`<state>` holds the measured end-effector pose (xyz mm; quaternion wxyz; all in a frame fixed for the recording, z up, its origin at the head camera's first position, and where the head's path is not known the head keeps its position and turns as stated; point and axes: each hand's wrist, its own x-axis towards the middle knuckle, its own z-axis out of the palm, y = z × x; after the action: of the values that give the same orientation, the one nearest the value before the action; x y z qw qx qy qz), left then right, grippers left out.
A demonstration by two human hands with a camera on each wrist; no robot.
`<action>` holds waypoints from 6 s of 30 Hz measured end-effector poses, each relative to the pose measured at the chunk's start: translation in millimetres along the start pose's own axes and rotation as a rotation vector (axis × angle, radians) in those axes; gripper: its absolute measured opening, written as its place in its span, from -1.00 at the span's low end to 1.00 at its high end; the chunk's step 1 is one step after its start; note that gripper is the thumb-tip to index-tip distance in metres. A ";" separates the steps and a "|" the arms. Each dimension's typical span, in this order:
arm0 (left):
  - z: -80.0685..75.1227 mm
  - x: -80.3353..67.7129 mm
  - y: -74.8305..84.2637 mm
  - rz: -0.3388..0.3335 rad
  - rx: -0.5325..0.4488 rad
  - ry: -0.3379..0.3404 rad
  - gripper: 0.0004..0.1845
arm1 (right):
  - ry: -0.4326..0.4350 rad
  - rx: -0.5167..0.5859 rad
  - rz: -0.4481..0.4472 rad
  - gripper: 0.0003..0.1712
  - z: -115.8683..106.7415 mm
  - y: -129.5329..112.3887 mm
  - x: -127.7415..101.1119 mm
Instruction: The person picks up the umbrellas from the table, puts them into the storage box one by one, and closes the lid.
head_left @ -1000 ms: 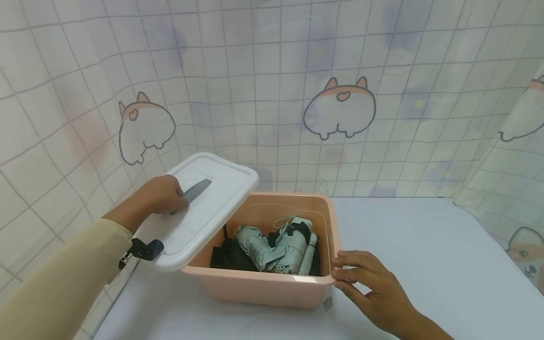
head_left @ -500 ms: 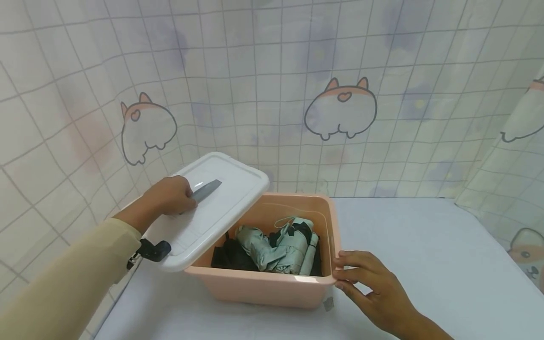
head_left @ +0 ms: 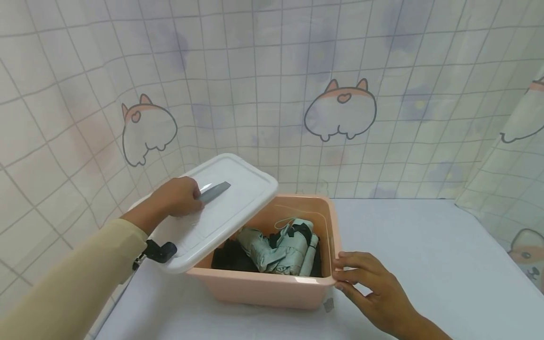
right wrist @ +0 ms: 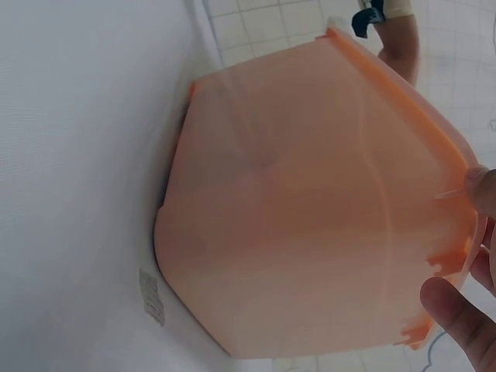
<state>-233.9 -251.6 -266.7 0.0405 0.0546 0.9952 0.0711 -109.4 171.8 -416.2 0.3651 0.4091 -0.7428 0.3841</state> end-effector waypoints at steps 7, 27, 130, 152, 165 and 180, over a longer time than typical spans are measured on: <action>2.6 -0.4 8.2 0.030 -0.006 0.018 -0.61 | 0.004 0.000 -0.013 -0.67 0.0 0.4 0.5; 10.0 -0.5 26.2 0.067 -0.014 0.020 -0.62 | 0.011 0.008 -0.006 -0.67 0.8 -0.6 0.5; 16.7 -12.0 87.8 0.381 0.065 -0.138 -0.84 | -0.100 -0.040 0.108 -0.44 -7.9 -14.5 1.1; 24.1 -11.0 95.2 0.382 0.051 -0.161 -0.84 | -0.103 -0.121 0.052 -0.49 -3.6 -8.6 -3.6; 28.5 -17.1 82.4 0.408 -0.005 -0.153 -0.64 | -0.123 -0.135 0.055 -0.48 -7.4 -7.9 -3.8; 33.9 -67.5 47.8 0.358 -0.156 -0.062 -0.43 | -0.303 -0.223 0.238 -0.48 -40.7 -8.6 -13.1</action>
<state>-159.1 -207.6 -288.3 0.0618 0.2295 0.9593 0.1523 -87.2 208.2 -407.3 0.2444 0.3288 -0.8700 0.2743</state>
